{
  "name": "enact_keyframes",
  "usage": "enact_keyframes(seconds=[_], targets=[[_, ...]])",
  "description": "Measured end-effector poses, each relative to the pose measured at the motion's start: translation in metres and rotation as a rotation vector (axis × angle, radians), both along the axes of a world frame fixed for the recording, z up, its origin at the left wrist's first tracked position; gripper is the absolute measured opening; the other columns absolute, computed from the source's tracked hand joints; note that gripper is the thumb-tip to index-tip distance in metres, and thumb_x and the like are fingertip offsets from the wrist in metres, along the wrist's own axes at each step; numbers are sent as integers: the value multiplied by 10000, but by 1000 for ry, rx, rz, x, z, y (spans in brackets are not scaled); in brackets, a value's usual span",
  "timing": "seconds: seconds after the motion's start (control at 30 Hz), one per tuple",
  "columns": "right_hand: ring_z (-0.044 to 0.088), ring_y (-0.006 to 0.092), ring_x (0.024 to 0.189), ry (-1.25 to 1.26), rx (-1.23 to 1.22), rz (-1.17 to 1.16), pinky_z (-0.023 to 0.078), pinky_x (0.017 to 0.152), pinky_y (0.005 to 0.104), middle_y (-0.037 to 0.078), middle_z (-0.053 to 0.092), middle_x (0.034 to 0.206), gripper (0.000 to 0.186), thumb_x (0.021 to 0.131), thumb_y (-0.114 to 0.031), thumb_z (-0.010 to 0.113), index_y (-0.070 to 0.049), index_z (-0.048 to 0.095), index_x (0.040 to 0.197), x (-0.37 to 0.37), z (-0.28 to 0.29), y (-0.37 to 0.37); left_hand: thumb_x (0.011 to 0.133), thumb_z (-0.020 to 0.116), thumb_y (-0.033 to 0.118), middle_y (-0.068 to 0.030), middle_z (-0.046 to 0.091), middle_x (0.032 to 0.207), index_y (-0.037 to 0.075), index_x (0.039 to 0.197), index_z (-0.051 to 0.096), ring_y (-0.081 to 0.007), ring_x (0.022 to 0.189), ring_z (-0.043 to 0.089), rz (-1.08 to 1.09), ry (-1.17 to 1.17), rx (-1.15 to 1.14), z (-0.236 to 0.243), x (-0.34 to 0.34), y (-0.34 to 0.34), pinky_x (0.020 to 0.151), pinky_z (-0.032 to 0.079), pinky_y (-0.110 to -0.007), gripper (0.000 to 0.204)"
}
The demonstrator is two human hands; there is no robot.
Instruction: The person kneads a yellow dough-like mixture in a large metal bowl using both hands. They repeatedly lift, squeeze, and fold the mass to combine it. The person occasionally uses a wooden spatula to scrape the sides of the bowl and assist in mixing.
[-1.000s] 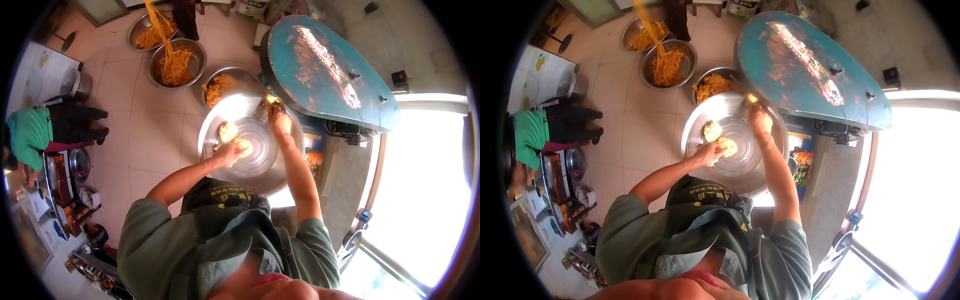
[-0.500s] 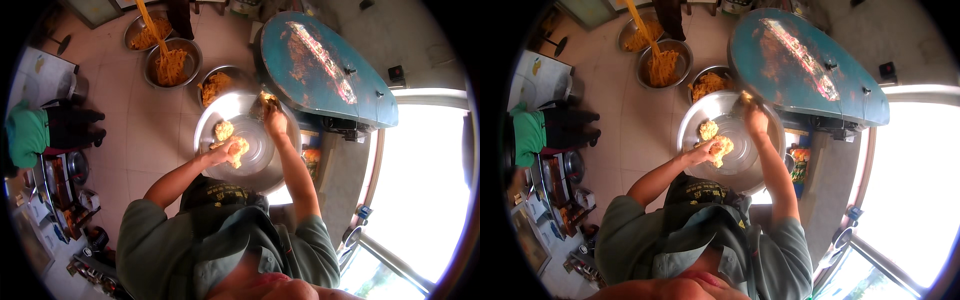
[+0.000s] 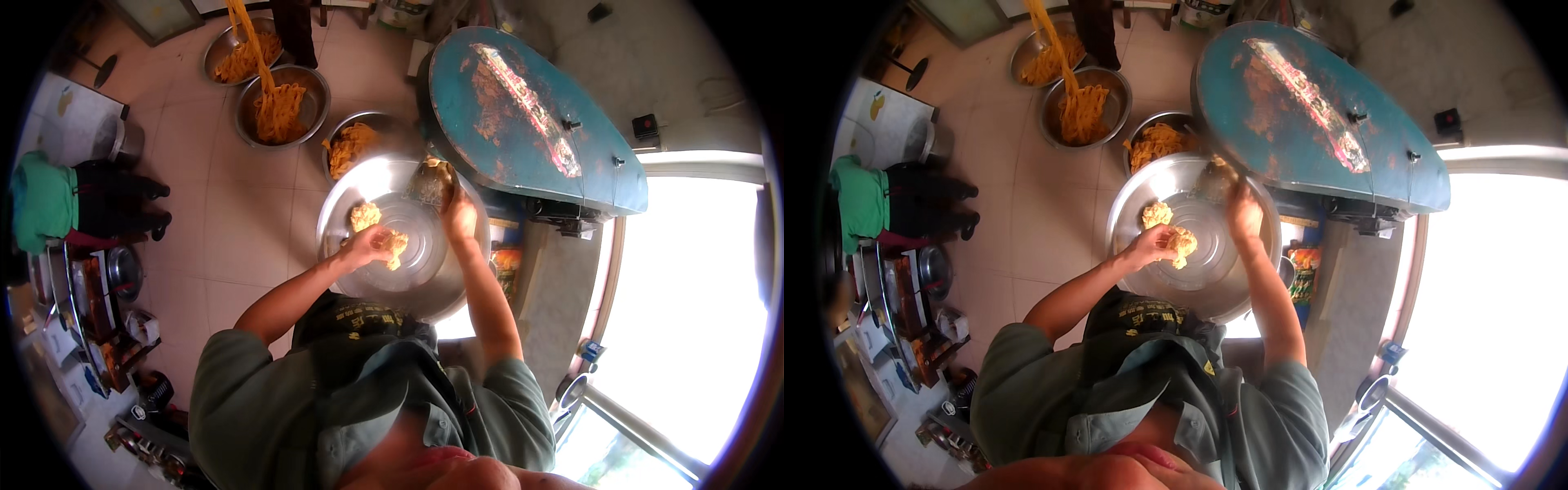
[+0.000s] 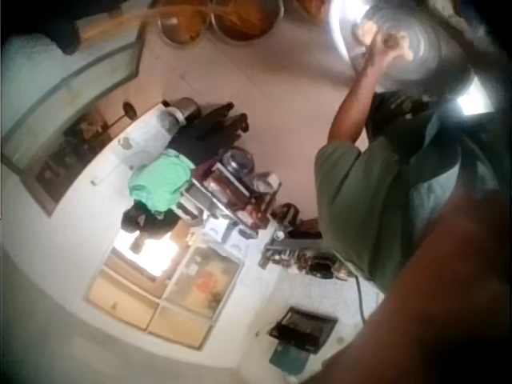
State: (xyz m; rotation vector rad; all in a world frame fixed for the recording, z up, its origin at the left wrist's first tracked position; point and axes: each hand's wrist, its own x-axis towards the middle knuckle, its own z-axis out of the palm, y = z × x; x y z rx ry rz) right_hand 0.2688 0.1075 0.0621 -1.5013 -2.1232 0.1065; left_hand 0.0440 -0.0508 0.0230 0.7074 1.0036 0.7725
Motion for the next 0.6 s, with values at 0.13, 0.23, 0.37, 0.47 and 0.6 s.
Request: enact_keyframes(seconds=[0.13, 0.23, 0.37, 0.47, 0.6], targets=[[689, 474, 752, -189, -373, -97, 569, 682, 559, 269, 706, 854, 306, 995, -319, 591, -28, 595, 1088, -12, -5, 20, 792, 854, 133, -145, 595, 1288, 8, 1386, 525, -231, 1124, 628, -38, -3, 27, 15, 10, 2, 918, 547, -353, 691], [689, 476, 757, -119, -231, -55, 571, 688, 553, 268, 707, 860, 319, 999, -332, 577, -27, 596, 1089, -15, -7, 17, 798, 849, 123, -149, 614, 1255, -4, 1379, 520, -230, 1102, 640, -26, -36, 36, 6, 11, -1, 892, 561, -350, 680], [697, 470, 803, -114, -171, 12, 573, 700, 548, 297, 705, 945, 362, 1006, -324, 564, 5, 598, 1154, -25, 9, 2, 821, 828, 92, -151, 644, 1185, -19, 1358, 516, -221, 1040, 664, 30, -72, -2, 6, 11, 5, 853, 579, -333, 631], [699, 466, 787, -191, -359, -122, 576, 698, 543, 288, 714, 926, 378, 1015, -338, 545, -19, 579, 1216, -24, 1, 29, 840, 806, 68, -160, 655, 1139, -32, 1347, 512, -209, 988, 680, 39, -91, -6, 8, 18, 0, 804, 597, -319, 594], [705, 445, 845, -173, -259, -29, 581, 728, 519, 297, 709, 967, 457, 1027, -367, 520, -69, 547, 1373, -8, 9, 10, 851, 800, 74, -126, 634, 1154, -14, 1344, 518, -191, 1029, 655, 73, -20, -11, 10, 7, -11, 850, 574, -319, 575]])
